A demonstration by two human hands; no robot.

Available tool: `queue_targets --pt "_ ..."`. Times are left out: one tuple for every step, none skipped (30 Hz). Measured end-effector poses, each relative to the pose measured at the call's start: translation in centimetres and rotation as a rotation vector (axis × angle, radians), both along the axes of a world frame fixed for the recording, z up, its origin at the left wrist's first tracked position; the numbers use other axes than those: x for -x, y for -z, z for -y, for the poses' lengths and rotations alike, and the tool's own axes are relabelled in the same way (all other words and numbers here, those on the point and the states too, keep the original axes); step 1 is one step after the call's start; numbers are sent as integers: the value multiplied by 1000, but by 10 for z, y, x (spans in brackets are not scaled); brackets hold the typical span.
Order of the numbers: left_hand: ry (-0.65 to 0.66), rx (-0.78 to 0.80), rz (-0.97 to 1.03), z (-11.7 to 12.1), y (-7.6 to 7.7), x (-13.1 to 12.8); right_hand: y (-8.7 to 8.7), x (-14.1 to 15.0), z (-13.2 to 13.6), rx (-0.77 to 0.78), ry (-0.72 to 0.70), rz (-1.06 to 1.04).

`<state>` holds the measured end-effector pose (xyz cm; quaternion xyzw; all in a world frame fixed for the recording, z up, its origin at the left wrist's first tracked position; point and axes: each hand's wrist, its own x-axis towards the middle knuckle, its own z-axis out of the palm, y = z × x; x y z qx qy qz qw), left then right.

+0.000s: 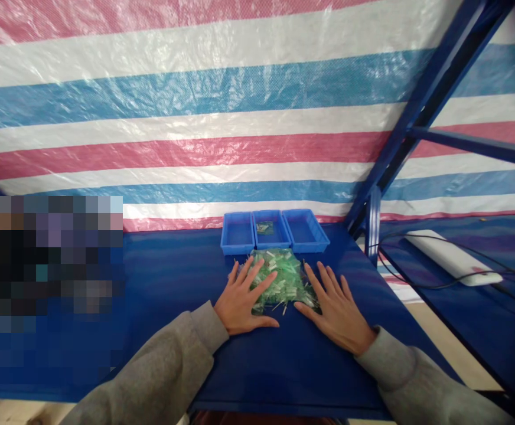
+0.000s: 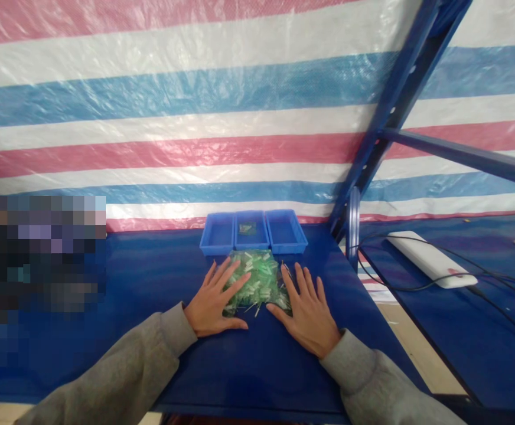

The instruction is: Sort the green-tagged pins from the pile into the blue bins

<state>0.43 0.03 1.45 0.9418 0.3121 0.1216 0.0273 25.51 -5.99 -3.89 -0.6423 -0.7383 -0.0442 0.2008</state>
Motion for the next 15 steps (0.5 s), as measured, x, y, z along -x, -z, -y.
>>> queue_targets --pt "-3 3 1 1 1 -1 0 2 -2 15 -30 -2" --pt "-6 4 2 2 2 -1 -1 3 -4 32 -53 -10" --pt "-8 3 4 2 2 -2 -2 4 -6 50 -69 -23" --pt "-10 1 6 1 3 -3 -4 5 -6 67 -80 -41" --pt "-11 -1 6 0 4 -3 -7 6 -6 81 -89 -64" --pt "-12 -2 6 -2 4 -4 -11 7 -5 90 -99 -90" --pt "-14 -1 6 -3 4 -4 -16 7 -5 88 -109 -117" --pt "-18 1 7 -5 4 -4 -20 7 -4 73 -119 -143" --pt "-21 3 9 -6 4 -5 -26 6 -5 43 -123 -168" --pt "-24 6 12 -7 4 -5 -32 6 -8 2 -124 -189" --pt "-23 8 17 -8 4 -5 -38 5 -15 -50 -118 -208" --pt "-21 9 22 -8 4 -5 -44 4 -24 -99 -115 -213" --pt "-17 9 26 -8 4 -5 -50 4 -37 -112 -125 -194" --pt "-14 9 30 -9 4 -5 -56 4 -53 -106 -141 -164" --pt "-10 7 33 -9 3 -4 -62 4 -72 -72 -170 -125"
